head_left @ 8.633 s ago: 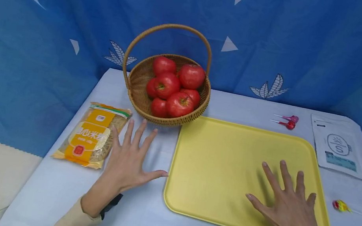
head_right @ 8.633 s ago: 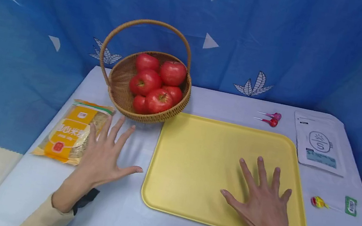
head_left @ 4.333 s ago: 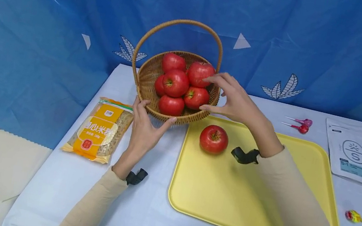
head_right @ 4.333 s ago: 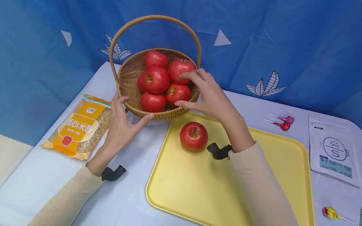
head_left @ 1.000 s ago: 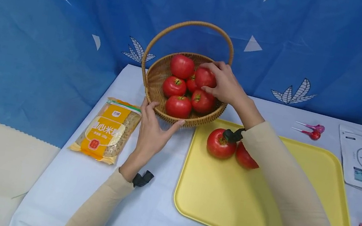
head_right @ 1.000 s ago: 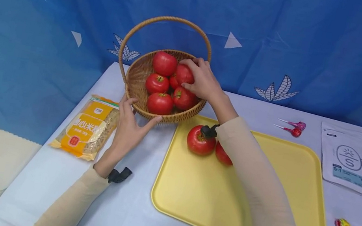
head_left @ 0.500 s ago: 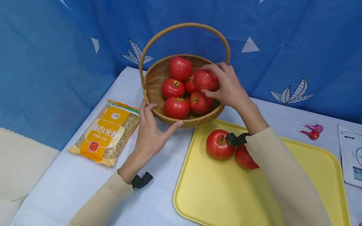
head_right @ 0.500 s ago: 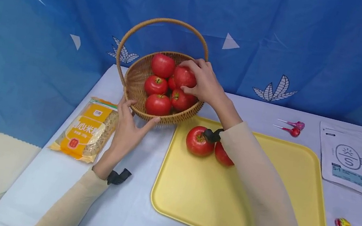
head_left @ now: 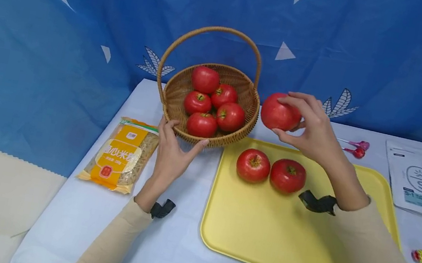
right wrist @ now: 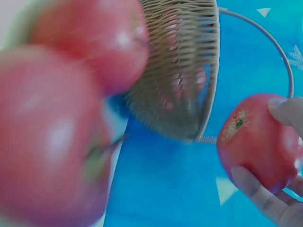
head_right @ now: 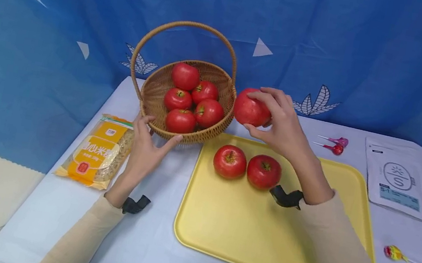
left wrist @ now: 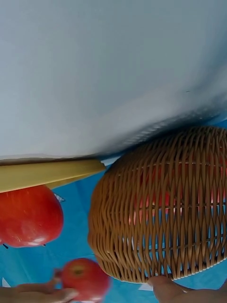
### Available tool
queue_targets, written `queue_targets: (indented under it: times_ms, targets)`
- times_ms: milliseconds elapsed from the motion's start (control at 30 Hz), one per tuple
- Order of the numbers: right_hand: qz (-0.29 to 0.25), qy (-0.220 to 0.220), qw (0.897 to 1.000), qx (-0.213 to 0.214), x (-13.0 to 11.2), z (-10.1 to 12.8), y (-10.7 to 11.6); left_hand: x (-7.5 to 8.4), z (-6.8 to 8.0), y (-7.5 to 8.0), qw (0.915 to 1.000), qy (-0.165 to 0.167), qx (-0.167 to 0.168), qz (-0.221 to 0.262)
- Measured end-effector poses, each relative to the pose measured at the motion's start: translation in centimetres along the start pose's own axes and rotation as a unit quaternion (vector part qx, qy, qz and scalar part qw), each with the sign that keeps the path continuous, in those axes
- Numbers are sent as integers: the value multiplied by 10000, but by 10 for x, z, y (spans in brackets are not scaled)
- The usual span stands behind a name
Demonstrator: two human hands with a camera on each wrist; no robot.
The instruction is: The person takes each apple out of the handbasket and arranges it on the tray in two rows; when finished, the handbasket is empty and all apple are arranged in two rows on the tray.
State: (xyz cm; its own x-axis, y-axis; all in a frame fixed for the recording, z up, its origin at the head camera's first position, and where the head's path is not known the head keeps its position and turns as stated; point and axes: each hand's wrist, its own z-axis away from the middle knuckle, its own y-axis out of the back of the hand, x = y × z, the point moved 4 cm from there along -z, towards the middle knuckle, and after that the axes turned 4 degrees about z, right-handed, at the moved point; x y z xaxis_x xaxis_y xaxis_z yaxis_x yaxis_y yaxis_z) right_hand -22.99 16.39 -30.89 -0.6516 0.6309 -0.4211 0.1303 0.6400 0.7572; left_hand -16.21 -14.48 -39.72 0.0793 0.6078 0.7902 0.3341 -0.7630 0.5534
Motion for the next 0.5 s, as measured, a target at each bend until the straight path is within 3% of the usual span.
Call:
queue_targets:
  times_ms: [233,500]
  targets:
    - [690,-554,9959,-159,24,73,26,-1,0,0,10000,62,8,-14]
    - [1043,-1320,9814,-923,53,144,25,0,-1,0,10000,12,18,19]
